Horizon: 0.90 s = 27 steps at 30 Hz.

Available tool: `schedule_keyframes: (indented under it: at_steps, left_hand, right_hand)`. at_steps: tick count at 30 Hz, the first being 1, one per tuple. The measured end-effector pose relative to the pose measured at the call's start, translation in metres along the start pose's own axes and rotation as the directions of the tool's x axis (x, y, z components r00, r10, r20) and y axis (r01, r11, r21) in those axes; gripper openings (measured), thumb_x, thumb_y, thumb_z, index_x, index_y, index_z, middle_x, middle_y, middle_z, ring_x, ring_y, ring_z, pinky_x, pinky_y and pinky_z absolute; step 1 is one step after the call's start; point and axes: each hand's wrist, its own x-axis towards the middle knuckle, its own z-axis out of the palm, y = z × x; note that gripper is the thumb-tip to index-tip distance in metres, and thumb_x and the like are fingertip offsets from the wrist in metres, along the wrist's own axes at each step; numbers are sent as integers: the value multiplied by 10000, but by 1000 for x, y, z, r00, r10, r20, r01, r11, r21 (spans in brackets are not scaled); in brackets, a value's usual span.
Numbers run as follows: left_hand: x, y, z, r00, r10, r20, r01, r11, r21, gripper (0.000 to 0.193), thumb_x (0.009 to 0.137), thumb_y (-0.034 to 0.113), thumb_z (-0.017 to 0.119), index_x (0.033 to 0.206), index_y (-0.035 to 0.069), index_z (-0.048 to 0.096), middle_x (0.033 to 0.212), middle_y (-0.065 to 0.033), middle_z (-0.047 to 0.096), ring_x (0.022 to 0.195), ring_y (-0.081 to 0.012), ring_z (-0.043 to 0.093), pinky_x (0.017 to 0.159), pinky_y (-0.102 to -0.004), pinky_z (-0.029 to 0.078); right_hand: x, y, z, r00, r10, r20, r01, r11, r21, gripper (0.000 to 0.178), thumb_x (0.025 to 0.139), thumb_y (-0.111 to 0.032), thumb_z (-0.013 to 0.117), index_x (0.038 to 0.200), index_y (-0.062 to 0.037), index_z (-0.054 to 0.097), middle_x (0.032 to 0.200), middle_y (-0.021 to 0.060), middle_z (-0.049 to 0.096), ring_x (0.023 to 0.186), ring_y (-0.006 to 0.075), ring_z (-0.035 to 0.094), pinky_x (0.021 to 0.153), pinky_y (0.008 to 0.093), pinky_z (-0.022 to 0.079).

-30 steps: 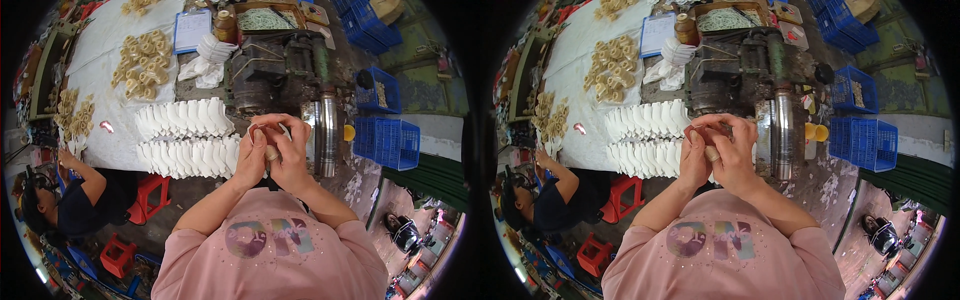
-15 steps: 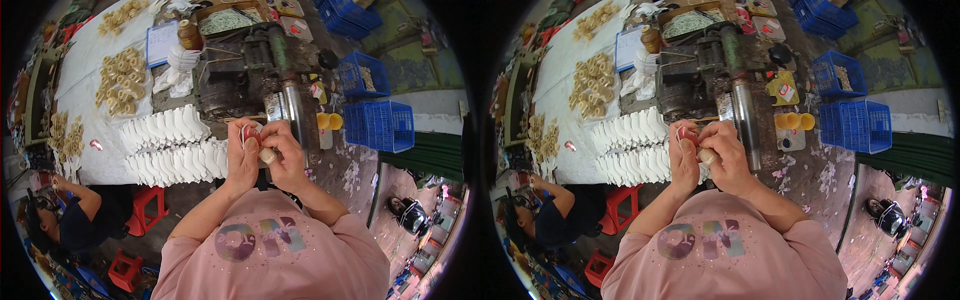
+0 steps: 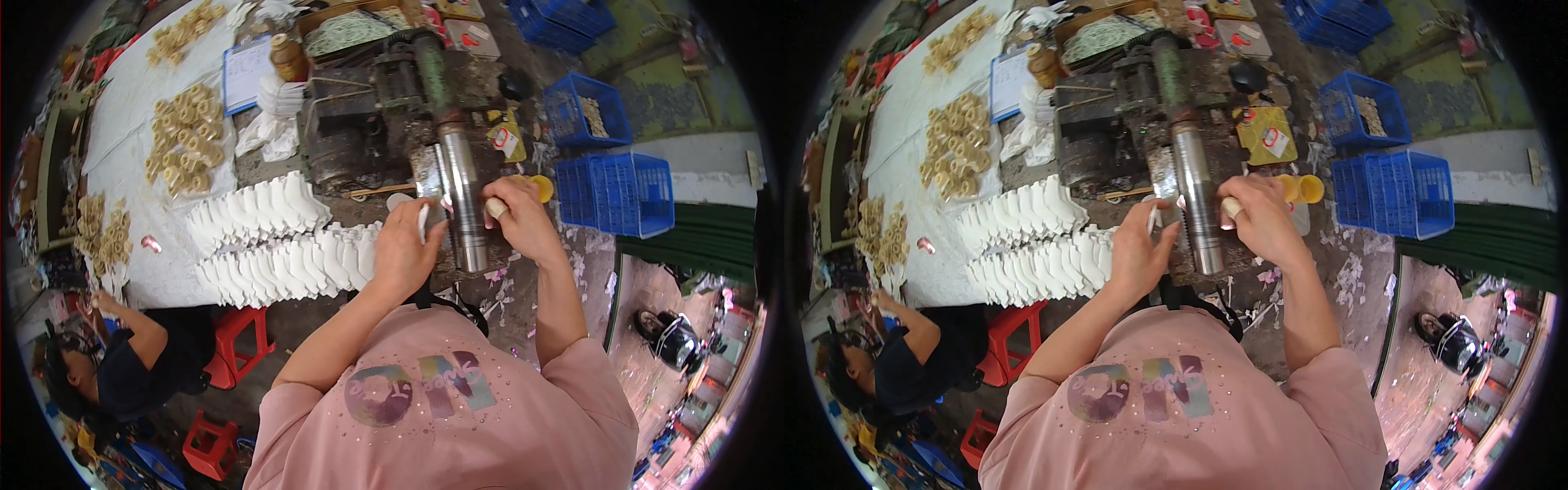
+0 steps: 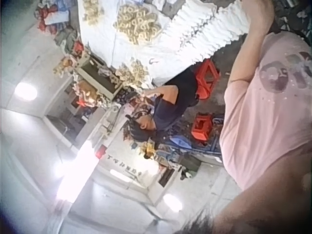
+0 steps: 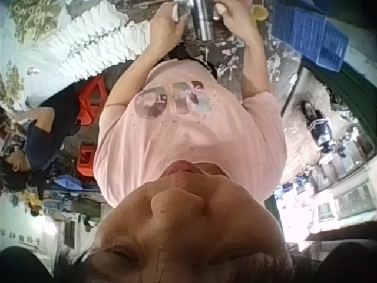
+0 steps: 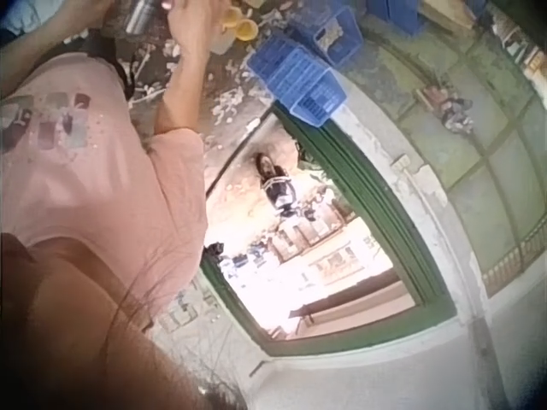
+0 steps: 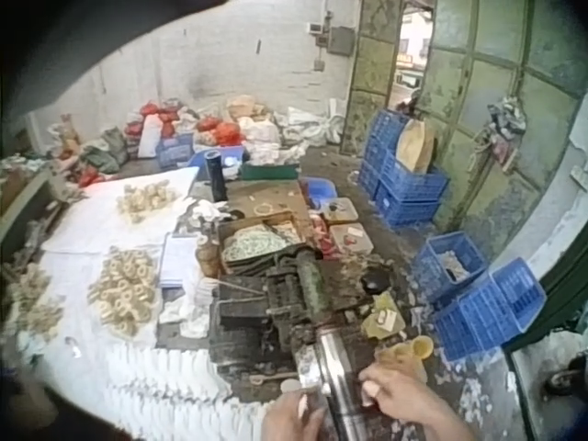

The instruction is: The recorder uses a roller machine to process shoe reinforcements/components in a workshop.

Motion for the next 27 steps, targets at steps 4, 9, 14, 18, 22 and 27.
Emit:
schedule_keyframes:
  at_steps: [4,9,14,18,22,27]
  left_hand:
    - [5,-4,-9,994,-96,-55,93,994,-65,133,751,66,665,867,34,610,839,-126,600,784,-301,584,699,-362,460]
    - [-1,-50,-71,970,-165,-178,144,982,-125,139,735,66,685,849,22,618,831,-116,621,765,-232,606,676,-318,461]
    - [-2,-172,-217,806,-223,-548,419,869,262,128,745,24,623,872,42,623,829,-139,627,784,-312,610,707,-364,463]
    - [-15,-241,-291,746,-8,-666,512,647,565,74,757,75,653,826,62,630,803,-133,585,765,-321,566,673,-399,455]
    - [-40,-287,-295,912,-215,-351,410,419,810,128,766,120,657,878,63,631,827,-143,583,819,-317,565,691,-409,460]
    - [-41,-277,-291,861,-480,-166,373,375,848,154,808,151,618,922,49,627,823,-164,581,834,-328,569,702,-421,457]
  right_hand:
    - [-2,14,12,956,92,-277,-41,982,185,195,761,24,544,946,-21,584,861,93,606,847,230,571,744,329,439]
    - [-3,18,8,916,301,-265,-191,909,370,180,841,-10,533,1010,-27,593,923,40,601,831,113,541,735,244,424]
    - [-1,21,13,851,360,-382,-198,894,401,158,889,-18,516,1039,-7,567,975,43,585,902,111,556,806,236,431]
    - [-1,19,14,857,358,-371,-227,908,352,166,889,3,503,1045,9,558,999,57,586,938,123,558,859,247,422]
    - [0,17,16,835,353,-422,-212,914,345,173,889,-1,508,1054,7,559,1007,61,586,947,129,561,872,252,422]
    - [1,11,13,774,374,-511,-200,910,362,180,887,-15,528,1063,4,563,1004,62,591,946,136,566,869,254,430]
